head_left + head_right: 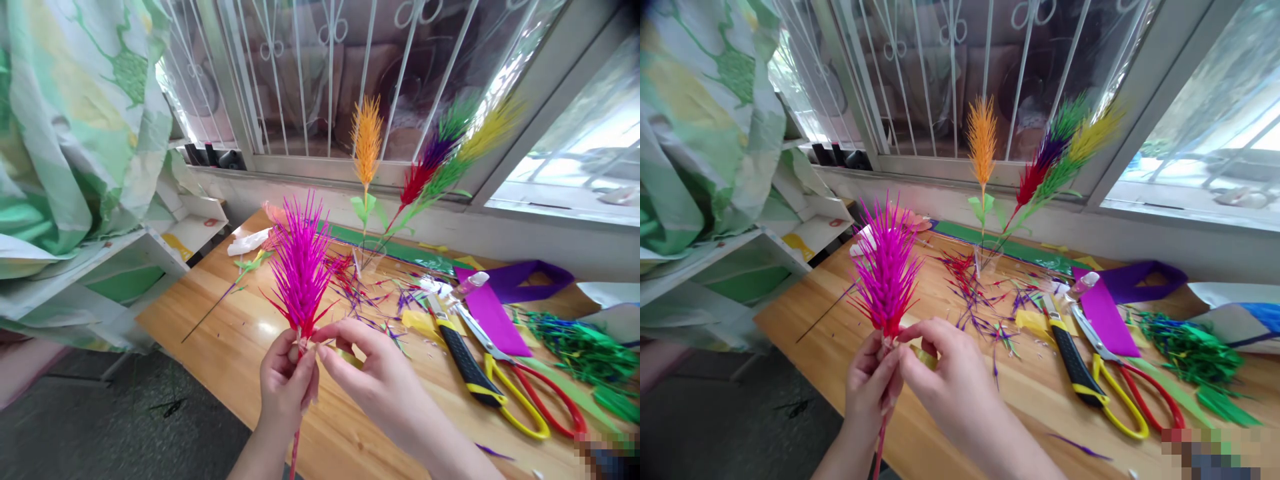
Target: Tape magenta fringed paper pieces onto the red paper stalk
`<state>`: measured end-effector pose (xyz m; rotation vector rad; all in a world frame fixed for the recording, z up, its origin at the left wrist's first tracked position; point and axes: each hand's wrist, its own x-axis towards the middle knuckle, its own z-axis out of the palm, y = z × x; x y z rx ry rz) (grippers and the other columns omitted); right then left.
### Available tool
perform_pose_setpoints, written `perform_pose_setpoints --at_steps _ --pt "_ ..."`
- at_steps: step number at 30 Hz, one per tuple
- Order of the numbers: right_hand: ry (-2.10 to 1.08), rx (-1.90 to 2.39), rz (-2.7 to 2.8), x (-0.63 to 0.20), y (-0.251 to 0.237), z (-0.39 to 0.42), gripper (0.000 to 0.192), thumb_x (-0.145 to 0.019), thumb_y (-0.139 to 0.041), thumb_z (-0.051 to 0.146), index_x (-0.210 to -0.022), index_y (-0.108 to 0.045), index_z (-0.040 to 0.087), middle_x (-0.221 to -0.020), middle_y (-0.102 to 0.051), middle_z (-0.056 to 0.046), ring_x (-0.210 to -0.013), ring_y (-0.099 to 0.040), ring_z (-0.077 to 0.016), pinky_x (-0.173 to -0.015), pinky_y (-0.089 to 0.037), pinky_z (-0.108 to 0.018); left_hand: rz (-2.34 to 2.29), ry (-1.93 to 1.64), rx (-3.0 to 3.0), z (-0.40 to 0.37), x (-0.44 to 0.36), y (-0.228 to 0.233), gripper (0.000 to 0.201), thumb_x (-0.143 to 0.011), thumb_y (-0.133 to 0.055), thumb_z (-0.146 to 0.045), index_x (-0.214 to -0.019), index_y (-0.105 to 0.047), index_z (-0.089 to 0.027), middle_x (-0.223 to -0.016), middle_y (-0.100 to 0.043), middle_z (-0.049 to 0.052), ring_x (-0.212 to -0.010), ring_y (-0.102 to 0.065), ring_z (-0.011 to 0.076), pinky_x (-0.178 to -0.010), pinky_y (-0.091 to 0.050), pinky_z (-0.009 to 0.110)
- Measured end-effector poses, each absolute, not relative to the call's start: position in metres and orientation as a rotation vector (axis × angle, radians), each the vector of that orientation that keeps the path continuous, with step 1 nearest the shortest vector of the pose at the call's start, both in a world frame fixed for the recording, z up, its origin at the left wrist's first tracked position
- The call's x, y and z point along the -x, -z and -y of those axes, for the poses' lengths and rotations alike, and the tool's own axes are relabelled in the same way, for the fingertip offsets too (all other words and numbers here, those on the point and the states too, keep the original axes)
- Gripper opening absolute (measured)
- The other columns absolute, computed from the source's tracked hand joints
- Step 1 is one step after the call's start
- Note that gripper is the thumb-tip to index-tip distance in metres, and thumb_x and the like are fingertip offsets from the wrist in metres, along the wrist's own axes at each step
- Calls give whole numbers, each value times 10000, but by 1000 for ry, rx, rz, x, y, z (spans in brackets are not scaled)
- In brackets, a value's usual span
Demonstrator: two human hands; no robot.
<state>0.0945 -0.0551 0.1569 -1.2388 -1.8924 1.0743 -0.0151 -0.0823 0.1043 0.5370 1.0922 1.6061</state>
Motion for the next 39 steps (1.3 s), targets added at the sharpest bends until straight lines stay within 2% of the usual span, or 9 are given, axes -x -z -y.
perform_pose_setpoints --at_steps 5,8,13,17,22,29,33,35,39 --pt "-995 1254 1924 -93 -158 57 129 -754 -507 215 -797 -628 212 -687 -601 6 -615 -499 -122 -568 -382 -230 -872 -1558 -552 84 22 -97 258 -634 -660 -353 -828 -609 -191 -332 -416 -82 -241 -235 2 -272 -143 134" --pt "-972 1277 1939 -92 -157 59 131 -733 -514 197 -788 -632 214 -647 -582 11 -598 -491 -123 -555 -367 -229 -787 -1561 -533 82 22 -93 241 -703 -587 -422 -727 -596 -182 -288 -361 -88 -228 -194 6 -268 -125 139" --pt "-1037 1294 1908 -87 -157 58 129 -730 -503 205 -778 -624 204 -660 -579 2 -628 -508 -133 -575 -369 -239 -704 -1533 -486 80 19 -100 220 -747 -571 -352 -608 -570 -181 -260 -302 -98 -219 -193 1 -287 -207 114" --pt "-1101 1342 1862 -85 -159 58 122 -725 -500 239 -811 -580 204 -644 -522 12 -621 -493 -137 -568 -367 -245 -638 -1526 -461 82 20 -107 162 -753 -573 -324 -727 -650 -183 -270 -244 -109 -218 -113 -2 -243 -154 95" --pt "-1151 1347 1727 -83 -156 55 217 -690 -514 233 -881 -414 202 -605 -412 59 -553 -444 -111 -527 -360 -227 -575 -1499 -461 84 21 -106 197 -763 -559 -330 -840 -678 -193 -299 -188 -118 -226 -50 -5 -223 -145 73" --pt "-1114 1299 1750 -83 -151 54 258 -686 -516 224 -918 -405 202 -625 -400 59 -571 -452 -110 -544 -364 -228 -488 -1492 -484 86 20 -98 241 -795 -521 -305 -884 -689 -156 -303 -137 -119 -223 -44 -1 -223 -165 71" --pt "-967 1323 1764 -82 -152 58 316 -671 -528 229 -960 -407 191 -627 -420 47 -580 -461 -126 -543 -368 -239 -462 -1449 -475 86 22 -96 273 -825 -479 -305 -948 -669 -153 -285 -182 -117 -224 -68 0 -244 -196 72" --pt "-857 1314 1774 -82 -152 60 340 -663 -530 220 -979 -407 191 -625 -425 42 -588 -470 -134 -545 -372 -243 -459 -1413 -469 87 23 -96 276 -834 -460 -313 -898 -673 -151 -270 -227 -106 -217 -102 4 -245 -199 77" --pt "-754 1286 1800 -83 -149 64 349 -665 -533 215 -992 -411 193 -625 -439 35 -604 -490 -146 -549 -384 -247 -389 -1403 -412 89 22 -98 327 -821 -456 -385 -672 -649 -167 -255 -259 -94 -209 -117 0 -244 -191 84"
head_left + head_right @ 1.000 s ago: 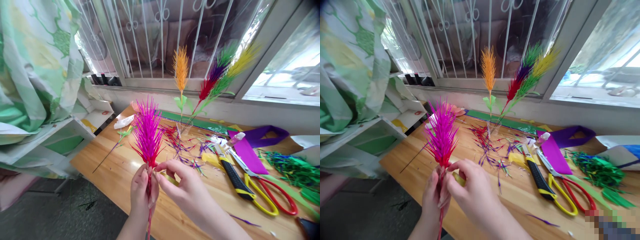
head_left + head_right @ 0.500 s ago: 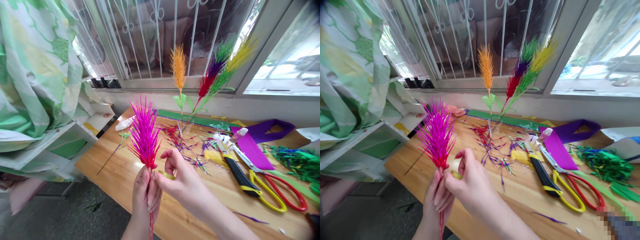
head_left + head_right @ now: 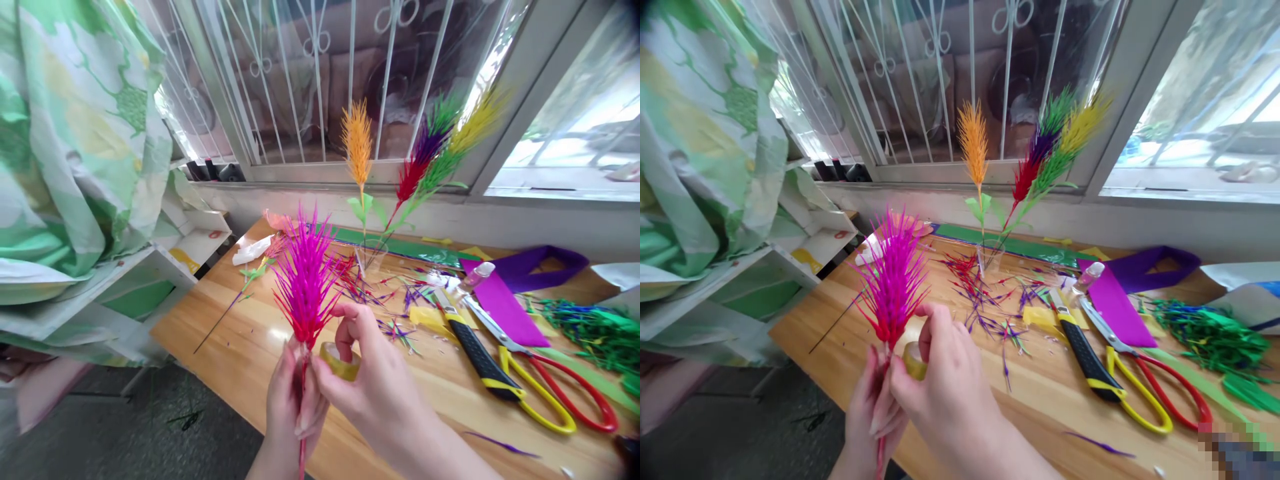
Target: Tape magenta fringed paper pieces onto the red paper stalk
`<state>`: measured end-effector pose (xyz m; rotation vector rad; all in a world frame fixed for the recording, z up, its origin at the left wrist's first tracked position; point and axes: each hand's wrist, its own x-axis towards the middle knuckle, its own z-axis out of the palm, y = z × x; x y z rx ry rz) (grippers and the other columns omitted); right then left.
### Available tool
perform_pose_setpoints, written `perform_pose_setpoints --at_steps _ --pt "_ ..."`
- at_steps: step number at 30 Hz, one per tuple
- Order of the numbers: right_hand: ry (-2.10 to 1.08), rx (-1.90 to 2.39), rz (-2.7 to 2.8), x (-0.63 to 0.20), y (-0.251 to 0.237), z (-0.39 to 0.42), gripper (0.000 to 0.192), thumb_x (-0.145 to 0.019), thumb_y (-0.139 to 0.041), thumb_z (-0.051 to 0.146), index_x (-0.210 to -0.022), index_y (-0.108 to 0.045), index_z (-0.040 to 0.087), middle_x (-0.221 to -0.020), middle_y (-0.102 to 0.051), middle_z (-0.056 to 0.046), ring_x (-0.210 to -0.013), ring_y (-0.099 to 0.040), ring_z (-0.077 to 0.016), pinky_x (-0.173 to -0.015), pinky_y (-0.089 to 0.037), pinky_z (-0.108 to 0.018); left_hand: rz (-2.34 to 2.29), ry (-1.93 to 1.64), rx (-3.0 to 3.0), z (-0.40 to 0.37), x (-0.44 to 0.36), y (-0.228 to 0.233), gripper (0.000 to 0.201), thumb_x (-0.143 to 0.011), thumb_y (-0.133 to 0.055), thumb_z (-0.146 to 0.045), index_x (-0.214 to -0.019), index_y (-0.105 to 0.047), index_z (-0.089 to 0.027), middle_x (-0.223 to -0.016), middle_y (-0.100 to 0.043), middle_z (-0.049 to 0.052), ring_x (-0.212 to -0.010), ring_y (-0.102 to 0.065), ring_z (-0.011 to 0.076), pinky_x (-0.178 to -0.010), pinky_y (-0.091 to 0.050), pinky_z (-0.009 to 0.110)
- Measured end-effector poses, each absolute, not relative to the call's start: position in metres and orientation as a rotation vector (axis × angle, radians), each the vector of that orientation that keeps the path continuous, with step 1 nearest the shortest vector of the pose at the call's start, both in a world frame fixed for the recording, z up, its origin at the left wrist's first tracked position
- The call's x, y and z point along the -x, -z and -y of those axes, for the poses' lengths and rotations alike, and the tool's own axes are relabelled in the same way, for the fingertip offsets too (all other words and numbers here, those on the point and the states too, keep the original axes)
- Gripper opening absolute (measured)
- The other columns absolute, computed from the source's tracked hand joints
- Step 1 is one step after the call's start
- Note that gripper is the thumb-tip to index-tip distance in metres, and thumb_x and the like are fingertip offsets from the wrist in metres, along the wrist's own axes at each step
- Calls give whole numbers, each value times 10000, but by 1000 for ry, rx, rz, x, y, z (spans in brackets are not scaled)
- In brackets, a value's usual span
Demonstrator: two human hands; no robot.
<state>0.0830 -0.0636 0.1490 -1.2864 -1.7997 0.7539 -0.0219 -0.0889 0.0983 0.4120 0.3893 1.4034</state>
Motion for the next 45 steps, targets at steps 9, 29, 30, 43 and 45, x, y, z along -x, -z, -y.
perform_pose_setpoints --at_steps 9,29,30,43,45 --pt "-700 1244 1804 -82 -150 65 357 -680 -539 226 -1007 -399 196 -579 -435 57 -520 -484 -113 -495 -381 -215 -818 -1496 -415 90 23 -106 194 -649 -678 -371 -741 -640 -205 -352 -492 -77 -223 -258 -3 -266 -192 110" --pt "-873 987 1866 -88 -130 63 549 -768 -532 199 -1245 -261 217 -758 -577 -2 -908 -540 -170 -839 -411 -335 -1036 -1479 -621 80 40 -94 277 -704 -597 -448 -754 -536 -182 -311 -355 -112 -231 -217 9 -250 -190 104" --pt "-913 977 1858 -87 -130 63 541 -769 -527 195 -1241 -264 217 -758 -567 3 -850 -551 -154 -808 -427 -311 -1029 -1463 -624 80 41 -94 268 -712 -591 -441 -783 -542 -187 -307 -356 -112 -232 -218 11 -252 -189 103" --pt "-963 1024 1679 -81 -125 69 638 -740 -563 216 -1265 -201 211 -721 -486 25 -853 -541 -154 -846 -409 -331 -978 -1493 -472 81 37 -99 279 -606 -700 -404 -652 -527 -189 -341 -418 -98 -248 -294 17 -279 -213 120" --pt "-939 1020 1657 -81 -125 70 664 -736 -566 217 -1279 -183 208 -735 -492 18 -884 -531 -162 -862 -403 -342 -1021 -1501 -506 77 37 -96 301 -590 -709 -402 -613 -511 -177 -416 -492 -76 -280 -340 21 -298 -236 136"
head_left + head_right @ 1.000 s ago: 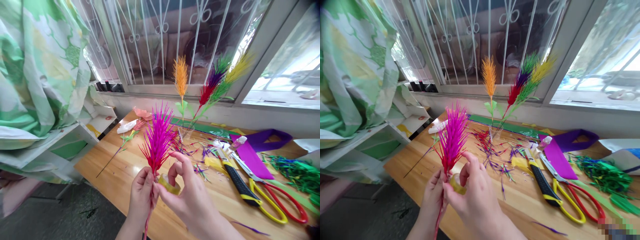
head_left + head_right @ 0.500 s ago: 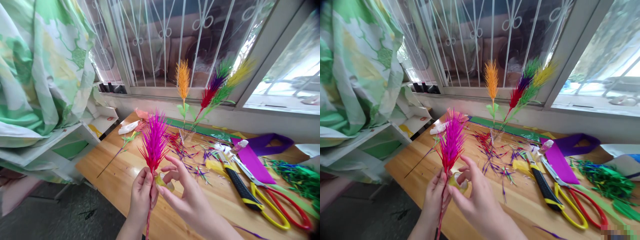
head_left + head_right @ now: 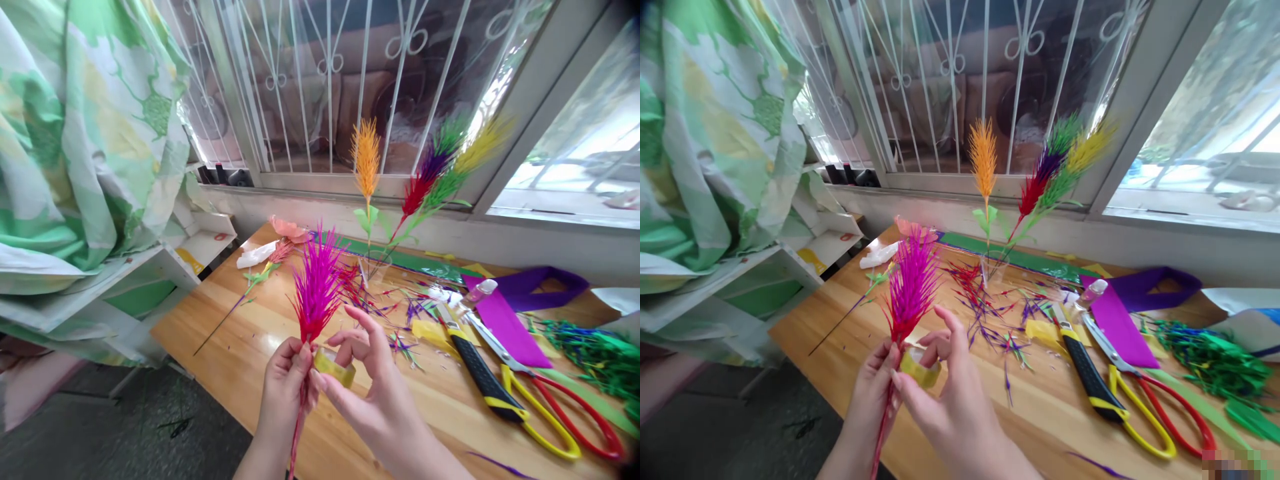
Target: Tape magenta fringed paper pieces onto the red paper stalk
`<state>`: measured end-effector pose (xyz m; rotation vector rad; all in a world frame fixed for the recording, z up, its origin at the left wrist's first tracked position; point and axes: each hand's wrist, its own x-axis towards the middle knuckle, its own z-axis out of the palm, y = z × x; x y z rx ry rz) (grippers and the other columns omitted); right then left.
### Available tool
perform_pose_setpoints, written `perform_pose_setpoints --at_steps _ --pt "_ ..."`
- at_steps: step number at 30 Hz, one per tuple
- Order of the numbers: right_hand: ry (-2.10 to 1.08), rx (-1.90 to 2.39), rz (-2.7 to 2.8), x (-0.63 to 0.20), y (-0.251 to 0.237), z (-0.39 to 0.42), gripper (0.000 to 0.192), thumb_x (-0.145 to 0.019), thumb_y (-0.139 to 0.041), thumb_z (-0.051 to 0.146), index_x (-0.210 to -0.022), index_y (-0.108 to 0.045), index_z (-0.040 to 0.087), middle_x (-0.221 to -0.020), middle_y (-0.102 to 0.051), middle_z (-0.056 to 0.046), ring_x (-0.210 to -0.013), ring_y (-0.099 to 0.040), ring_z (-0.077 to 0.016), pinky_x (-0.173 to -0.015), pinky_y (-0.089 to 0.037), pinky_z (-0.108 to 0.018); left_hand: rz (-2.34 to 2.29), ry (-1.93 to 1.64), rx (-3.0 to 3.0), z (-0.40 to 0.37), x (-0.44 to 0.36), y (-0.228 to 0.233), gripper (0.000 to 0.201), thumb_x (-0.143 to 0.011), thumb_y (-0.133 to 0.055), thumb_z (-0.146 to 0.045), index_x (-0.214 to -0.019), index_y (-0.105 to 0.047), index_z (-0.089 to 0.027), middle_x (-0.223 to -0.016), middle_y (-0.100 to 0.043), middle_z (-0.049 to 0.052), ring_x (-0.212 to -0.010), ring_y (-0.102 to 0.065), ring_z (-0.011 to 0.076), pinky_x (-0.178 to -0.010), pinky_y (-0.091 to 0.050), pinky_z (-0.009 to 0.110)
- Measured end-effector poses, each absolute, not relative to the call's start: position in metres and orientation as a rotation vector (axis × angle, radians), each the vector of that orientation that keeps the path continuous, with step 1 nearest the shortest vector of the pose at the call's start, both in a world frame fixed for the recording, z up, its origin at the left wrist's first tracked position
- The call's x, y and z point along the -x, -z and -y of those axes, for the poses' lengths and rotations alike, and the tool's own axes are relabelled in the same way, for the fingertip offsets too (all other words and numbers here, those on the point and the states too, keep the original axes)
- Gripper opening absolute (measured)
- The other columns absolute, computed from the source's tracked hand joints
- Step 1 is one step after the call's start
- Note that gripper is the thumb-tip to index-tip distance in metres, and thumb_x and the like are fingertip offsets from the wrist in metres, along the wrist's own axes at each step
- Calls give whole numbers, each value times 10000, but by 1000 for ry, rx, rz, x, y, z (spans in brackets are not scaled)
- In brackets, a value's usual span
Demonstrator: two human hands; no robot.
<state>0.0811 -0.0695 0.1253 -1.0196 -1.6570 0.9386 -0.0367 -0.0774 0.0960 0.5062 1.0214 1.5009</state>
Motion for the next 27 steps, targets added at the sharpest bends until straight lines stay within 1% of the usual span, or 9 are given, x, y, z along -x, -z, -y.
perform_pose_setpoints --at_steps 2,6,7,9,12,16,22,27 --pt "-901 1012 1665 -81 -126 71 670 -737 -559 201 -1289 -180 210 -755 -496 11 -896 -523 -163 -868 -401 -341 -1069 -1484 -552 74 37 -93 302 -593 -701 -415 -621 -523 -172 -468 -525 -65 -290 -340 20 -301 -225 152" --pt "-802 1009 1729 -81 -124 72 652 -742 -538 164 -1299 -202 214 -765 -492 10 -864 -525 -154 -880 -393 -341 -1090 -1346 -615 71 41 -95 283 -639 -669 -412 -719 -547 -169 -488 -498 -68 -322 -334 20 -321 -233 158" --pt "-776 1006 1751 -81 -123 72 643 -744 -533 160 -1298 -209 214 -761 -492 10 -852 -527 -154 -871 -398 -339 -1085 -1296 -606 71 42 -97 271 -662 -653 -402 -741 -541 -169 -477 -476 -75 -323 -316 16 -322 -223 150" --pt "-728 1000 1783 -80 -120 72 624 -751 -528 161 -1294 -222 210 -753 -495 9 -835 -531 -155 -853 -411 -336 -1072 -1218 -555 72 44 -103 253 -698 -627 -386 -778 -523 -170 -454 -419 -94 -317 -247 1 -311 -160 130" --pt "-692 1018 1775 -80 -117 71 605 -766 -527 180 -1289 -223 196 -759 -508 1 -840 -538 -162 -862 -411 -349 -977 -1191 -466 73 46 -110 291 -694 -624 -405 -816 -501 -170 -467 -382 -108 -330 -136 -11 -301 -65 118" --pt "-723 1037 1742 -80 -115 70 612 -773 -527 191 -1292 -203 197 -785 -527 -9 -855 -551 -167 -856 -424 -345 -930 -1230 -405 73 44 -107 321 -668 -644 -415 -800 -458 -190 -427 -371 -127 -323 -69 -9 -286 -41 117" --pt "-760 981 1776 -83 -110 67 586 -789 -512 180 -1286 -203 201 -804 -541 -3 -783 -558 -137 -855 -420 -332 -1029 -1328 -430 73 42 -100 322 -660 -645 -429 -727 -424 -205 -380 -371 -132 -282 -101 -4 -259 -66 113" --pt "-726 946 1820 -85 -106 67 562 -778 -509 147 -1257 -221 213 -802 -550 -7 -801 -559 -151 -836 -421 -341 -1092 -1326 -420 72 43 -92 354 -623 -659 -461 -717 -436 -203 -376 -367 -129 -271 -122 -2 -262 -73 120"
